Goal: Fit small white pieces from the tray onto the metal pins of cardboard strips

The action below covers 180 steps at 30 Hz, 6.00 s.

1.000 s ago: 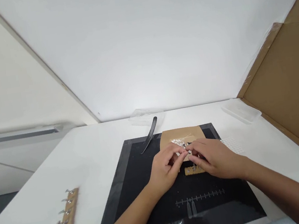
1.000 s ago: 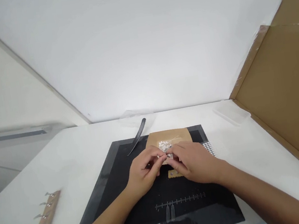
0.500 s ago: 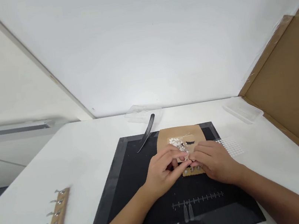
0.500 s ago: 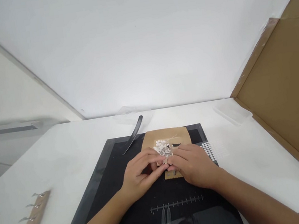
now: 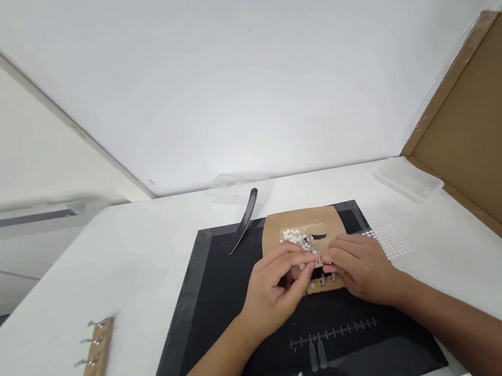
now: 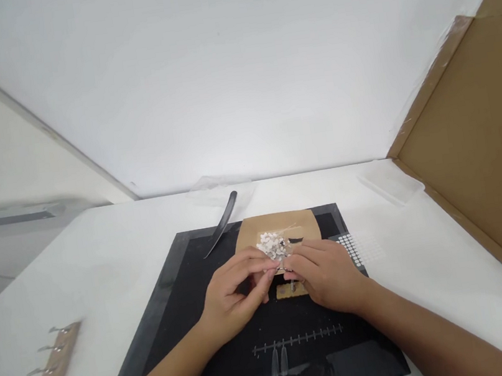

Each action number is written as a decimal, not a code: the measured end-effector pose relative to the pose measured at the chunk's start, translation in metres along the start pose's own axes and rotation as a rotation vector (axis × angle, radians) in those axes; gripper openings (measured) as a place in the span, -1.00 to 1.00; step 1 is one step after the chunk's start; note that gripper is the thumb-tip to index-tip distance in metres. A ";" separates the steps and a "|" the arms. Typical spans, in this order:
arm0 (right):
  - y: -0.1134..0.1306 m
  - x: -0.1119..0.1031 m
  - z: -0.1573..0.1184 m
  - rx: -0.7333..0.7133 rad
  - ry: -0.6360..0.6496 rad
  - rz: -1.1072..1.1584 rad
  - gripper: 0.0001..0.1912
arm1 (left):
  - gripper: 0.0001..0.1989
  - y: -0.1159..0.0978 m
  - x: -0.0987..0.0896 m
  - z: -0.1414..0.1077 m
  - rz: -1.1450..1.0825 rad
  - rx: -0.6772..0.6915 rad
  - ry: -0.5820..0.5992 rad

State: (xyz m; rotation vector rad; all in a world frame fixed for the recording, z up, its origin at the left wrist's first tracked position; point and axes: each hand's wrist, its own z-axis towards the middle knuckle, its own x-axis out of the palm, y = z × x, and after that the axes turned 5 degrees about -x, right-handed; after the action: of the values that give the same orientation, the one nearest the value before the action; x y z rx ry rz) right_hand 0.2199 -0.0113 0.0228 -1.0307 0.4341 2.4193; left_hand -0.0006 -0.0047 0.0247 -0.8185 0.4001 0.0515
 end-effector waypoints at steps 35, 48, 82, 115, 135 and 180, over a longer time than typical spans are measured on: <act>-0.001 0.003 -0.003 -0.030 0.053 0.008 -0.62 | -0.92 -0.006 0.004 -0.001 -0.066 -0.144 0.061; 0.003 0.001 -0.003 -0.096 0.034 -0.069 -0.69 | -0.90 -0.004 0.006 -0.009 -0.078 -0.195 0.099; 0.009 -0.005 -0.001 -0.107 0.029 -0.278 -0.80 | -0.85 -0.006 0.005 -0.005 0.065 -0.159 -0.021; 0.014 -0.001 0.001 -0.050 0.052 -0.311 -0.74 | -0.91 -0.013 0.008 -0.004 0.206 -0.142 -0.041; 0.015 0.006 -0.001 0.012 0.025 -0.217 -0.73 | -0.89 -0.017 0.008 -0.002 0.012 -0.386 -0.010; 0.013 0.008 -0.002 0.098 -0.024 0.065 -0.68 | -0.66 -0.006 0.005 -0.002 -0.627 -0.749 0.110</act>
State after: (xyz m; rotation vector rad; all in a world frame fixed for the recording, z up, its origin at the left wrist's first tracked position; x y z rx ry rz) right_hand 0.2090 -0.0208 0.0165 -0.9583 0.5803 2.4380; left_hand 0.0045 -0.0109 0.0255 -1.6621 0.2043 -0.4539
